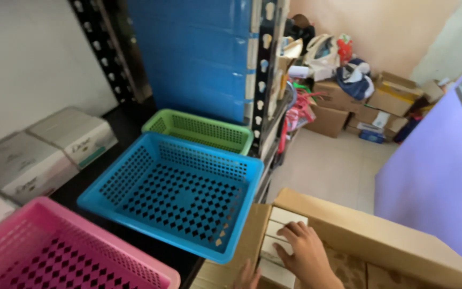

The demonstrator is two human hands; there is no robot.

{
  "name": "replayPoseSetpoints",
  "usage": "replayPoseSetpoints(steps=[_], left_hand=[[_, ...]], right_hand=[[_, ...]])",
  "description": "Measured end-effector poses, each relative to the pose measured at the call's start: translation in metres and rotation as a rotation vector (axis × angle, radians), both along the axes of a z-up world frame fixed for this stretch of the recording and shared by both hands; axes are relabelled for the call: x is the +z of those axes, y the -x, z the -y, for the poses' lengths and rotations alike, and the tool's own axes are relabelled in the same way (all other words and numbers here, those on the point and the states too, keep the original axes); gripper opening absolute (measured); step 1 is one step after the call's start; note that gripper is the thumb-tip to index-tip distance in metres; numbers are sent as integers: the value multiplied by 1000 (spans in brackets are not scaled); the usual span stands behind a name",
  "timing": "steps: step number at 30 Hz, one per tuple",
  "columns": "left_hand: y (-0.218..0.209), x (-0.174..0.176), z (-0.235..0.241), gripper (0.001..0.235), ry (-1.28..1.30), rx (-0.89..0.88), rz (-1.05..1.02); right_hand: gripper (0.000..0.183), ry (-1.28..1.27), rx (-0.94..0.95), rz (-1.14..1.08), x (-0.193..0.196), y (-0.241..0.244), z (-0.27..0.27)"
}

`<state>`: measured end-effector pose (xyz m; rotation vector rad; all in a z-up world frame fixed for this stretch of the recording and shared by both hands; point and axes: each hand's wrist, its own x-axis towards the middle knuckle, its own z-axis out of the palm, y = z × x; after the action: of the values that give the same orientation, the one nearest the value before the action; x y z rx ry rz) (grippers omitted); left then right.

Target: The recorder is seen taking personal care items like Dove soap and napkins from shelves and packing them into cardboard boxes on the floor of a store.

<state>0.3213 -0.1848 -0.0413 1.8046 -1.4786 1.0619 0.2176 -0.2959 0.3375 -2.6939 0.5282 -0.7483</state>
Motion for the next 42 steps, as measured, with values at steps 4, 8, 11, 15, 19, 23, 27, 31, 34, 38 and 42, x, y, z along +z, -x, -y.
replayPoseSetpoints(steps=[4,8,11,15,19,23,27,31,34,38,42], left_hand=[[-15,36,5,49,126,114,82],[-8,97,-25,53,198,212,149],[31,190,-66,60,33,168,-208],[51,237,-112,63,88,47,-332],[89,278,-179,63,107,-72,-503],[109,317,-233,62,107,-135,-569],[143,337,-279,48,30,-194,-739],[174,298,-292,11,-14,-153,-773],[183,299,-301,17,78,-174,-830],[189,298,-309,12,50,-158,-770],[184,295,-318,27,91,-174,-826]], right_hand=[[37,61,116,60,25,-15,-15],[37,51,130,33,27,-9,-29],[48,15,93,-108,17,11,-34],[73,65,64,-528,13,37,-55],[67,140,74,-517,56,57,-107],[67,294,136,-340,92,61,-149],[53,185,100,-413,91,86,-182],[49,235,151,-196,74,118,-195],[51,244,128,-191,63,140,-210],[51,174,70,-306,53,154,-237],[43,47,84,-421,56,153,-264]])
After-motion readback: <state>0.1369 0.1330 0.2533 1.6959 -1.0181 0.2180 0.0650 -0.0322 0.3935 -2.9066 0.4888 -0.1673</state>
